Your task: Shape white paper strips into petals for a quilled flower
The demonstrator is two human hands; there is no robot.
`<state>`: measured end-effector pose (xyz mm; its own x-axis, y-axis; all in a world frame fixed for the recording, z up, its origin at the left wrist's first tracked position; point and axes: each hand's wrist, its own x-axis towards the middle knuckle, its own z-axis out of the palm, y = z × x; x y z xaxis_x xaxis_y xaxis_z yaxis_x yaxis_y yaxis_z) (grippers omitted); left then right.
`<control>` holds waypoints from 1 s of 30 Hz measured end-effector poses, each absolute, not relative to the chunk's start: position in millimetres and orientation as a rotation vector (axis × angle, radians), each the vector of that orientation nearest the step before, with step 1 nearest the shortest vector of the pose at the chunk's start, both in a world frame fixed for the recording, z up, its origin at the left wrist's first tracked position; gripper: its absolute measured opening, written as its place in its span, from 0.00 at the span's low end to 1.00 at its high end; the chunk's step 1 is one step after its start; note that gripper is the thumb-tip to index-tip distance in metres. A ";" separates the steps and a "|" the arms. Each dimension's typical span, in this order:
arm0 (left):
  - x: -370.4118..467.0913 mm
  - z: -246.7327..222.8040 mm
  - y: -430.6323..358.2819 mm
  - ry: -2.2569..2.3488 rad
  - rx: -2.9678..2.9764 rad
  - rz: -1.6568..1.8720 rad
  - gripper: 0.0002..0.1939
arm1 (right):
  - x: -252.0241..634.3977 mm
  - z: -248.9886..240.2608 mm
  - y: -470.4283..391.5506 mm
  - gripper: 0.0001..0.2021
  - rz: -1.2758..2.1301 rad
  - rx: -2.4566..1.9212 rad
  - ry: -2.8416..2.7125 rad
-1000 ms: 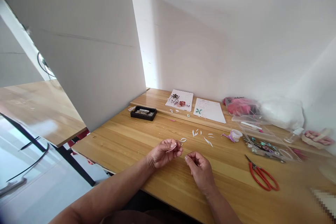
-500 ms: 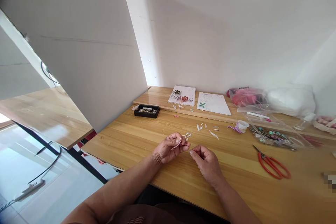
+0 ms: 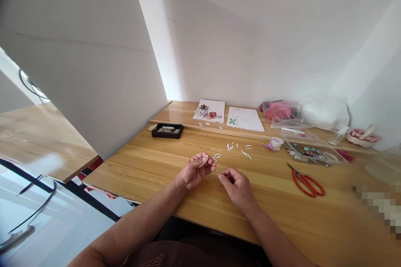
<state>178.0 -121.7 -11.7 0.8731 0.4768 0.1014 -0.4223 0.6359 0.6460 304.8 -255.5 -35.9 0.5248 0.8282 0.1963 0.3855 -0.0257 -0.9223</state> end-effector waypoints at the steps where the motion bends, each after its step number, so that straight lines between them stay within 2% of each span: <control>1: 178.3 -11.1 -121.4 0.090 0.714 0.529 0.17 | 303.1 -34.9 -256.7 0.14 0.456 -1.642 -1.068; 5: 180.1 -9.8 -120.3 0.129 0.728 0.603 0.16 | 298.6 -31.7 -262.7 0.12 0.376 -1.656 -1.076; 9: 181.8 -12.1 -120.8 0.184 0.871 0.691 0.17 | 303.7 -28.2 -266.5 0.15 0.222 -1.695 -0.948; 16: 182.3 -13.0 -126.3 0.259 0.928 0.668 0.17 | 313.8 12.3 -258.6 0.14 0.095 -1.411 -0.870; 20: 184.1 -1.8 -130.0 0.238 0.871 0.590 0.16 | 306.1 35.5 -248.6 0.12 0.207 -1.317 -1.023; 24: 189.6 14.3 -128.2 0.149 0.899 0.554 0.15 | 301.8 34.3 -235.1 0.13 0.419 -1.286 -1.133; 30: 200.2 25.4 -115.6 0.146 0.833 0.485 0.14 | 312.9 31.9 -219.6 0.09 0.243 -1.434 -1.141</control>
